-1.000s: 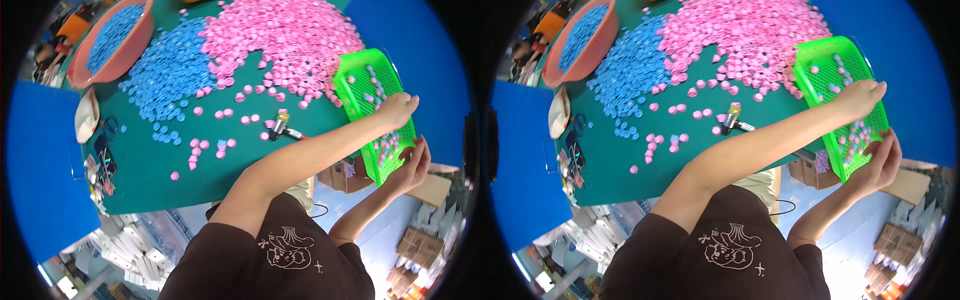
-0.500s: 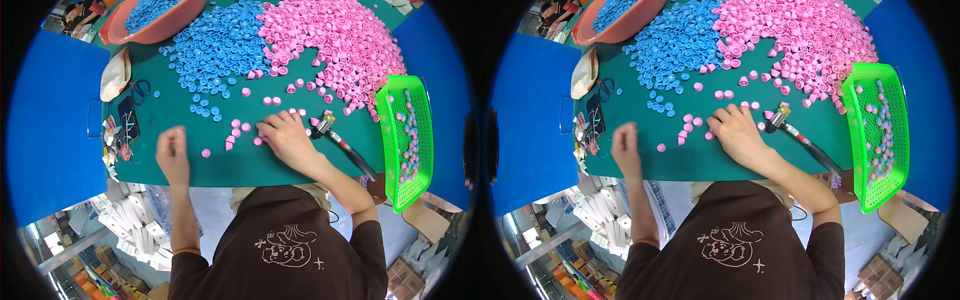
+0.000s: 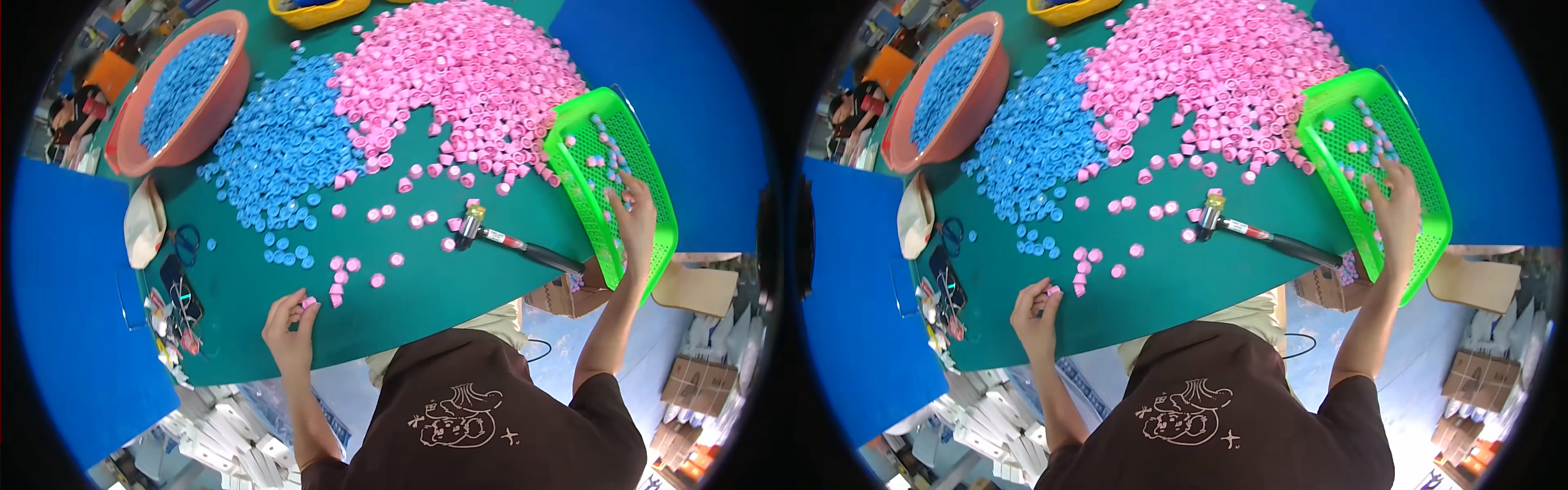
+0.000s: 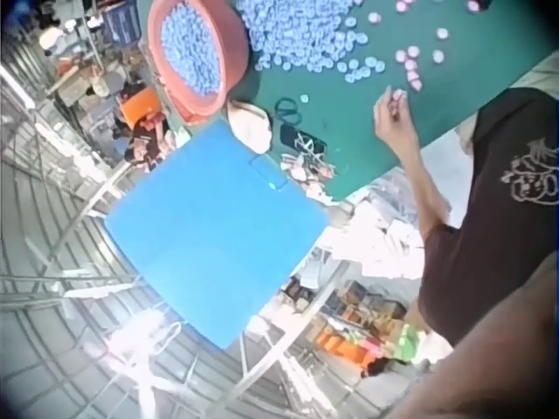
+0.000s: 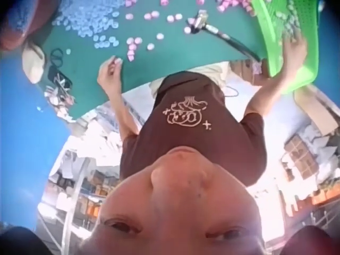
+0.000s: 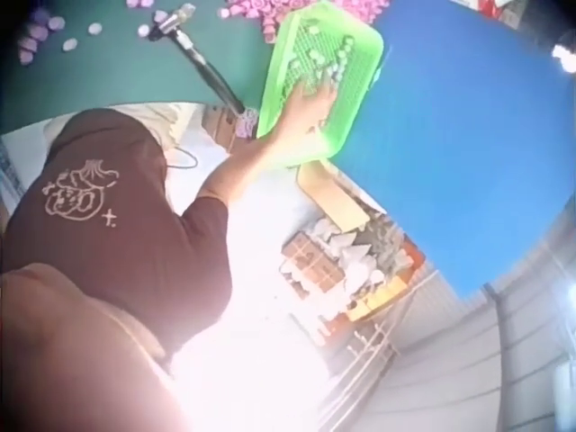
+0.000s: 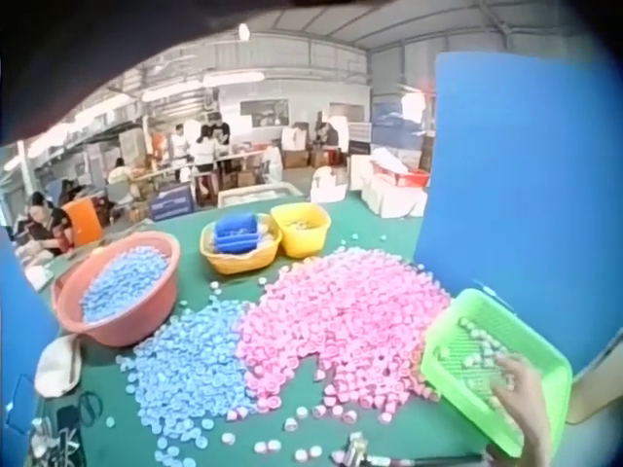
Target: Sorting and assembling small pink and blue plastic toy components using a small hammer.
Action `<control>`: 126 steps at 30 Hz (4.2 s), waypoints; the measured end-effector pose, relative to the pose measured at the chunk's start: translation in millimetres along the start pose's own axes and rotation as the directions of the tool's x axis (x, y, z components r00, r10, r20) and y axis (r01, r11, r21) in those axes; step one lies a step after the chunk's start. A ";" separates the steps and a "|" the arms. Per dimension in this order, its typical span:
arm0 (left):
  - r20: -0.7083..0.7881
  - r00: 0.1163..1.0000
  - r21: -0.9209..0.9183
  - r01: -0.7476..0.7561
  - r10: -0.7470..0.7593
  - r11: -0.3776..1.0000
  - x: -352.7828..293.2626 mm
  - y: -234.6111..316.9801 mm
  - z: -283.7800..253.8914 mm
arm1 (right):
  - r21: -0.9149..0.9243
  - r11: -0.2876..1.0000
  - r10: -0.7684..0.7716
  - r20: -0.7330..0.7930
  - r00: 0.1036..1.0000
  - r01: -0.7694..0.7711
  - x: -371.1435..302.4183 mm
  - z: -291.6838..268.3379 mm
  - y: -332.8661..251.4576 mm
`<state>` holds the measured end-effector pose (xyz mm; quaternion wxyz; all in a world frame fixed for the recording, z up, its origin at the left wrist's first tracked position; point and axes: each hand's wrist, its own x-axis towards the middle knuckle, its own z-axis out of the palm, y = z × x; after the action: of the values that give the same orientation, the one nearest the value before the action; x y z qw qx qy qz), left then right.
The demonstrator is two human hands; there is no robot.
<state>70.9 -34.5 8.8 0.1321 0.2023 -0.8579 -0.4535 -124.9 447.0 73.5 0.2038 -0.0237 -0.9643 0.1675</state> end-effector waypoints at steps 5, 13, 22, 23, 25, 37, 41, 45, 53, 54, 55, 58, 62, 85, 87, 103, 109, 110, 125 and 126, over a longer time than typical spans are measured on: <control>0.165 0.984 -0.229 -0.029 0.068 0.973 55.5 43.5 35.9 | 0.396 0.916 -0.059 -0.016 0.998 0.061 4.7 26.3 -81.2; 0.346 0.837 -0.292 -0.334 0.424 0.896 81.6 48.1 76.2 | 0.394 0.852 -0.484 0.347 0.803 0.343 -2.2 124.8 -140.6; 0.471 0.749 -0.195 -0.427 0.466 0.883 76.2 60.4 97.6 | 0.719 0.692 -0.634 0.556 0.537 0.073 -7.6 119.7 -172.7; 0.421 0.680 -0.129 -0.611 0.601 0.781 81.6 54.8 99.7 | 0.695 0.690 -0.673 0.515 0.532 0.200 -4.5 122.8 -174.6; 0.378 0.551 -0.024 -0.798 0.744 0.602 89.1 40.8 101.0 | 0.676 0.715 -0.648 0.543 0.535 0.179 3.2 132.6 -176.0; 0.256 0.822 0.078 -0.542 0.509 0.837 113.4 50.4 86.5 | 0.530 0.733 -0.615 0.248 0.749 0.426 26.3 146.6 -183.0; 0.316 0.828 0.090 -0.512 0.463 0.854 106.0 44.1 87.6 | 0.459 0.719 -0.666 0.241 0.706 0.522 15.9 150.0 -179.3; 0.288 0.856 0.054 -0.462 0.429 0.885 104.6 43.1 80.6 | 0.403 0.713 -0.685 0.222 0.694 0.575 20.5 147.9 -172.8; 0.333 0.829 0.050 -0.492 0.450 0.869 106.2 37.5 67.8 | 0.459 0.788 -0.596 0.402 0.695 0.411 30.8 144.3 -180.5; 0.318 0.813 0.050 -0.528 0.488 0.848 107.3 41.6 67.2 | 0.461 0.787 -0.597 0.402 0.694 0.410 31.8 143.8 -181.4; 0.303 0.794 0.043 -0.563 0.526 0.825 108.5 42.7 68.2 | 0.436 0.783 -0.609 0.396 0.687 0.444 32.9 144.0 -181.4; 0.444 0.740 0.042 -0.581 0.506 0.813 109.7 35.7 63.6 | 0.424 0.737 -0.670 0.357 0.651 0.526 33.0 143.6 -178.6; 0.386 0.839 -0.039 -0.401 0.384 0.915 104.0 36.3 57.7 | 0.475 0.723 -0.683 0.379 0.625 0.501 33.1 139.3 -179.9; 0.181 0.829 0.065 -0.548 0.530 0.834 155.7 30.8 84.9 | 0.648 0.623 -0.756 0.352 0.553 0.438 12.3 170.0 -224.5; 0.197 0.789 0.093 -0.605 0.581 0.791 157.6 31.2 85.1 | 0.630 0.704 -0.695 0.517 0.499 0.328 18.2 164.5 -223.7; 0.265 0.847 0.069 -0.493 0.460 0.867 167.2 50.8 85.1 | 0.540 0.549 -0.803 0.127 0.583 0.638 49.7 181.8 -235.1; 0.233 0.779 0.116 -0.617 0.582 0.779 171.5 44.3 94.4 | 0.556 0.750 -0.632 0.446 0.634 0.357 47.6 154.4 -223.5; 0.243 0.763 0.085 -0.632 0.599 0.770 172.1 46.1 93.5 | 0.521 0.749 -0.648 0.444 0.619 0.410 45.9 155.8 -215.0; 0.348 0.859 0.063 -0.420 0.375 0.905 162.5 57.0 61.6 | 0.558 0.571 -0.803 0.228 0.550 0.602 25.8 185.7 -246.3; 0.349 0.861 0.066 -0.416 0.370 0.907 161.3 56.6 56.5 | 0.563 0.569 -0.804 0.229 0.549 0.599 26.8 185.7 -246.2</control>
<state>-107.7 -40.1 31.6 0.0626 -0.0469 -0.9204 -0.3831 -218.4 159.7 5.9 0.0185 0.4600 -0.8450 0.2721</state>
